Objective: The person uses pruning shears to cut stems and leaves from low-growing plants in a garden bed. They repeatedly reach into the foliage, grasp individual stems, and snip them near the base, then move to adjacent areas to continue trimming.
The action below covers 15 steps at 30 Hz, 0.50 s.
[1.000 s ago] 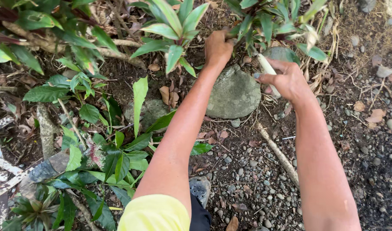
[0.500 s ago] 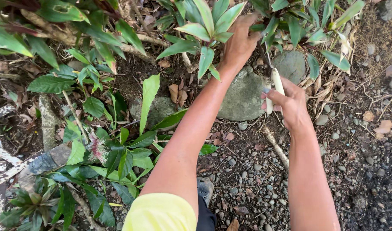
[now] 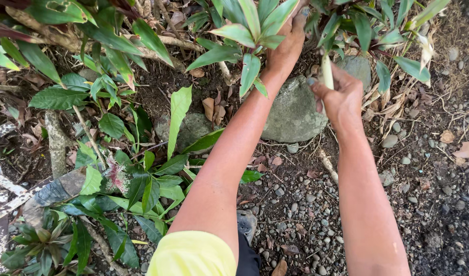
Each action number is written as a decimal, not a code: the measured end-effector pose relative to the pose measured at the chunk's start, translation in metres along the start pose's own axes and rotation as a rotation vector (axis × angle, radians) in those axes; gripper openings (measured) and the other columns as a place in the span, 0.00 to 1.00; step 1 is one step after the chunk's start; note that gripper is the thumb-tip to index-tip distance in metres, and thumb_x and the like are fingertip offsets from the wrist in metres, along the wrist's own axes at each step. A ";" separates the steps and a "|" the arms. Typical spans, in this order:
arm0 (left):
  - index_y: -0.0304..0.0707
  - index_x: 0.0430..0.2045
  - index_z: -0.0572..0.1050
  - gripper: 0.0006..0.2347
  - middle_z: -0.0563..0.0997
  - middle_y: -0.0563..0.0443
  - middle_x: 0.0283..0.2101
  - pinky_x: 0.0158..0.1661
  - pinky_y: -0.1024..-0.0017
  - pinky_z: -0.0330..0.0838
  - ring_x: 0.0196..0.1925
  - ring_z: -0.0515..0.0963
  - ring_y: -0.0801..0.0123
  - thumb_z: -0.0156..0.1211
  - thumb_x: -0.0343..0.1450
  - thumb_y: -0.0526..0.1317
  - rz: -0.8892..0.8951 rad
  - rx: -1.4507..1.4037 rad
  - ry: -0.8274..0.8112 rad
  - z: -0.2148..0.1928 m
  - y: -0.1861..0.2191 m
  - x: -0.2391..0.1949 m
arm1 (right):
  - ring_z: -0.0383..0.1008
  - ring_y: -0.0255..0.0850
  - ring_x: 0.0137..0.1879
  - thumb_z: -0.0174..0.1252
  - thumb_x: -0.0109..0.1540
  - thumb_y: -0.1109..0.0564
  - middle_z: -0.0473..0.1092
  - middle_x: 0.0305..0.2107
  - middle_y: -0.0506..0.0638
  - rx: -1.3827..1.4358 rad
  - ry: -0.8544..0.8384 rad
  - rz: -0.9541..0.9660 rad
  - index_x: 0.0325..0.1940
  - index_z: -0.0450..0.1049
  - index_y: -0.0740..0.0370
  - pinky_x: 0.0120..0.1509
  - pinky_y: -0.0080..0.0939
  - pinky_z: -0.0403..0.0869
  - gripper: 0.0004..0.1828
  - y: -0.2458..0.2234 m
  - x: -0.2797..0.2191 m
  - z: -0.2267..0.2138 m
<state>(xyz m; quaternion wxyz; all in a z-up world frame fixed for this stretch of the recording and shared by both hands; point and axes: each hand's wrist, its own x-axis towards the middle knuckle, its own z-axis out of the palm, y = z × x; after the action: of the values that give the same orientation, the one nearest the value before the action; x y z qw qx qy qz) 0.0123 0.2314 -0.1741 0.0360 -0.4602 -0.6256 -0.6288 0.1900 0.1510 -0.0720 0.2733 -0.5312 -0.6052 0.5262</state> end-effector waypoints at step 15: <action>0.32 0.42 0.81 0.07 0.86 0.52 0.40 0.47 0.75 0.75 0.41 0.81 0.74 0.65 0.71 0.29 -0.232 -0.848 -0.259 0.034 -0.024 0.012 | 0.78 0.46 0.30 0.56 0.64 0.57 0.74 0.34 0.61 0.403 -0.185 0.009 0.63 0.68 0.70 0.33 0.42 0.78 0.24 -0.006 -0.046 -0.018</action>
<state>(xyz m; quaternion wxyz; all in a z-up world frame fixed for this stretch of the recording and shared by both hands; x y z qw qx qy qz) 0.0083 0.2709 -0.1918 -0.3049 -0.4358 -0.3597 -0.7666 0.2168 0.1152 -0.0508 0.3147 -0.4180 -0.5080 0.6842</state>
